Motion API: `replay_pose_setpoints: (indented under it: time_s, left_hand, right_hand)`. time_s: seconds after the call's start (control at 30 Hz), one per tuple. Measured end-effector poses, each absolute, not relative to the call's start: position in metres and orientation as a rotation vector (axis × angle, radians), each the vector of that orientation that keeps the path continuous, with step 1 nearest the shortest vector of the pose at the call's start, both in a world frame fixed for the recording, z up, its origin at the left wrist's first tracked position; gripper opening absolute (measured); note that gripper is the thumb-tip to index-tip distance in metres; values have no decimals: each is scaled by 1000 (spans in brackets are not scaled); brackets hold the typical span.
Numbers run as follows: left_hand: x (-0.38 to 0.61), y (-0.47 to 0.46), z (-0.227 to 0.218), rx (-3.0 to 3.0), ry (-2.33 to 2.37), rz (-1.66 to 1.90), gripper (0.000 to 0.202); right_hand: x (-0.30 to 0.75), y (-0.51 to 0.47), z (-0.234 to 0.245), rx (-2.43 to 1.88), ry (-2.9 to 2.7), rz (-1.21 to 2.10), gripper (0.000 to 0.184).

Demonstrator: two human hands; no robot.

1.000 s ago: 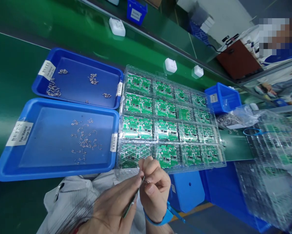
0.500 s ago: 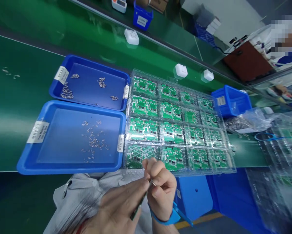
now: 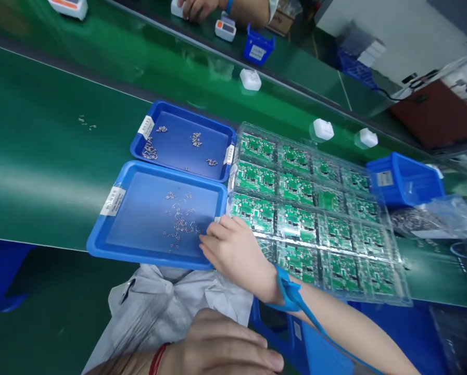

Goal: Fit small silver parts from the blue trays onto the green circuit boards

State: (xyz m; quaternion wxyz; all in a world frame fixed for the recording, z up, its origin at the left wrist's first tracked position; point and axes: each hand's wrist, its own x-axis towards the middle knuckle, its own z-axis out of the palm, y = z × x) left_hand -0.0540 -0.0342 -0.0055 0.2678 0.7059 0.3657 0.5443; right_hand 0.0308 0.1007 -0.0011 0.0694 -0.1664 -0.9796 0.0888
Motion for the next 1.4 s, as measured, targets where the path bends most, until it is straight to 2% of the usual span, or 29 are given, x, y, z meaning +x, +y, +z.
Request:
replay_pose_setpoints:
  time_s: [0.13,0.3,0.4,0.6,1.17,1.4]
  left_hand:
    - [-54,-36,-10,1809,962,1597,28]
    - [-50,-35,-14,1778,1052,1648,25]
    - [-49,-35,-14,1698,1114,1676,17]
    - [-46,-41,-17,1583,1266,1692,18]
    - [-35,-40,-26,1504,1240,1601,23]
    - [-41,-39,-24,1492,1213,1614,23]
  right_hand:
    - [16,98,-13,-490,-2969,1,24]
    - [10,95,-15,-473,-2938,-135,29]
    - [5,95,-17,-482,-2930,-185,27]
    - [5,101,-13,-540,-2936,-140,22]
    - [0,92,-14,-592,-2974,-163,30]
    - [3,109,-11,-633,-3004,-102,20]
